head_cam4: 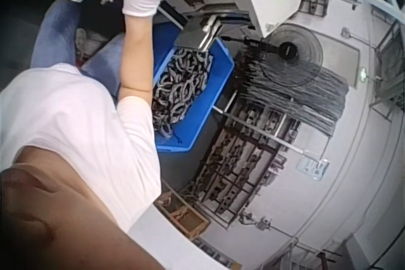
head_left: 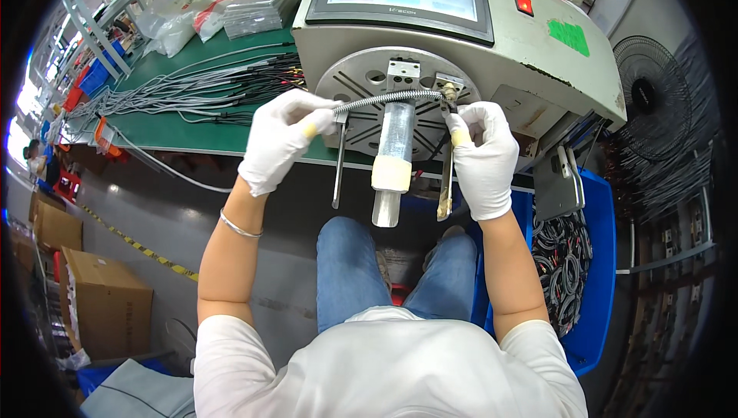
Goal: The recorder uses a machine to wind long electrical cables into tight coils and then stores them in a collection bin.
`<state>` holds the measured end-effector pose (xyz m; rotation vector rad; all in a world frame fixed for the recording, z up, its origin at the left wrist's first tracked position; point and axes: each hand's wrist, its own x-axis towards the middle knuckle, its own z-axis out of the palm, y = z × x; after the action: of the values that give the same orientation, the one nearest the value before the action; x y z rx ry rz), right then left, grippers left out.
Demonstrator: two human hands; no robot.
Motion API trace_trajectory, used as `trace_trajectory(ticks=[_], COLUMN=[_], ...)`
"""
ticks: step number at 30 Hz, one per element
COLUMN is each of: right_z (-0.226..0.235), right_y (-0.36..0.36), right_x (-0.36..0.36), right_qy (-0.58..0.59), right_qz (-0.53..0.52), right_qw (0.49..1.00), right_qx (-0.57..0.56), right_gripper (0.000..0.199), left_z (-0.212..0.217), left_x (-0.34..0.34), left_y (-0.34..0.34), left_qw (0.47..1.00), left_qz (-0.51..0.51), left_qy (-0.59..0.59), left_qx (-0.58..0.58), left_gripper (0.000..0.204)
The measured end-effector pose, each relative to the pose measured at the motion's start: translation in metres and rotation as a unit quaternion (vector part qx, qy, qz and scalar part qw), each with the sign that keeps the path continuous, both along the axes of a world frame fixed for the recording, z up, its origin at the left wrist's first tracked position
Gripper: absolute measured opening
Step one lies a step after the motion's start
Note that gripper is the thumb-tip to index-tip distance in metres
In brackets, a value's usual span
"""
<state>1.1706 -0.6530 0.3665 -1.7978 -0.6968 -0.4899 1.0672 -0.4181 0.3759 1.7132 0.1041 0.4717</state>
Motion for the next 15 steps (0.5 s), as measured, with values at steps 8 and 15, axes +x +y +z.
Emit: trace_trajectory(ticks=[8,15], right_z=[-0.002,-0.007], right_y=[-0.009,-0.040], right_x=[0.006,-0.008], right_qy=[-0.044,0.088], right_qz=[0.010,0.033], right_qw=[0.999,0.991], right_qx=[0.010,0.091], right_gripper=[0.009,0.012], left_z=[-0.094,-0.106], left_x=[-0.026,-0.035], left_y=[0.076,0.081], left_qw=[0.996,0.993], left_qz=[0.025,0.011], left_qy=[0.041,0.056], left_qx=[-0.074,-0.099], left_gripper=[0.016,0.015])
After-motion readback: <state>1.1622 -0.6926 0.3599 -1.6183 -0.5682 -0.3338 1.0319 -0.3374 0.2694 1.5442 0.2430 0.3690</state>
